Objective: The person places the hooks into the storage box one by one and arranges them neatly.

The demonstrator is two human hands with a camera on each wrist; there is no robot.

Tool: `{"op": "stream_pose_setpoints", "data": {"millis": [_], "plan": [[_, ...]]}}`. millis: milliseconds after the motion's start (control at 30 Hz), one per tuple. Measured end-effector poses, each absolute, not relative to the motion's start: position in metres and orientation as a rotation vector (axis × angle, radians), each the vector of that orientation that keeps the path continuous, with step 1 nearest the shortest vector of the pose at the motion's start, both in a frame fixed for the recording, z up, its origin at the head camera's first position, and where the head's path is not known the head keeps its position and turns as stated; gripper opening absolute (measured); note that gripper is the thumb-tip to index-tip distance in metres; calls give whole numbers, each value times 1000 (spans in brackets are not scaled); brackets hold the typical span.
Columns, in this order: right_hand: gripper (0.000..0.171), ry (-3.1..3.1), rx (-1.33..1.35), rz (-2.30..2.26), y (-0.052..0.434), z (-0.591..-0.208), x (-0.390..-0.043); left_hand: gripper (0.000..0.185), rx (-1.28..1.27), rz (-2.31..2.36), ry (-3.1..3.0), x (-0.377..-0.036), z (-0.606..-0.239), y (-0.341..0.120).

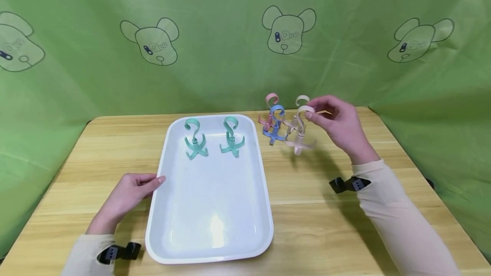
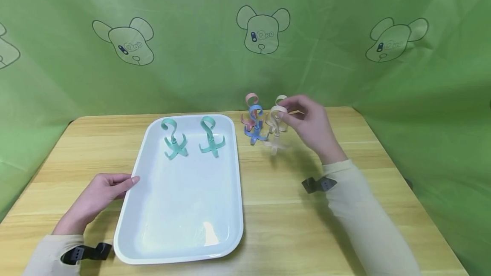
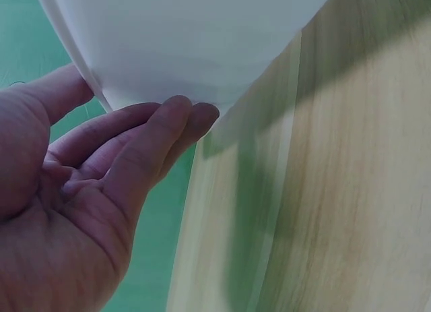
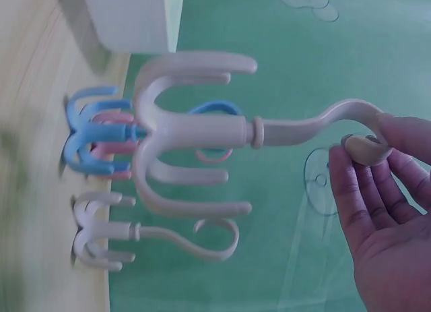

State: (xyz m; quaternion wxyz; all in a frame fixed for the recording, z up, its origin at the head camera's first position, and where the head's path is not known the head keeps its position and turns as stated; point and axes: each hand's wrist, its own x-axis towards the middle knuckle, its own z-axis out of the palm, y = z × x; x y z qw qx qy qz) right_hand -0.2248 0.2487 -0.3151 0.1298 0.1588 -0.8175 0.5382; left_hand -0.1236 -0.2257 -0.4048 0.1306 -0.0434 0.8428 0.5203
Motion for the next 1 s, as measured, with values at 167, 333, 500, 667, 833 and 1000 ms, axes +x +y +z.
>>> {"op": "stream_pose_setpoints", "data": {"millis": [167, 333, 500, 667, 833, 1000], "plan": [[24, -2346, 547, 1609, 239, -309, -221, 60, -134, 1529, 2434, -123, -405, -225], [22, -2356, 606, 1622, 231, -304, -221, 61, -125, 1523, 2431, -124, -404, -225], [21, -2394, 672, 1602, 221, -300, -221, 59, -100, 1500, 2447, -125, -403, -226], [21, -2385, 757, 1638, 205, -294, -217, 59, -105, 1499, 2443, -125, -402, -226], [21, -2388, 847, 1632, 186, -289, -215, 58, -113, 1503, 2438, -124, -402, -225], [20, -2393, 928, 1634, 166, -287, -217, 59, -118, 1503, 2435, -124, -402, -226]]}}
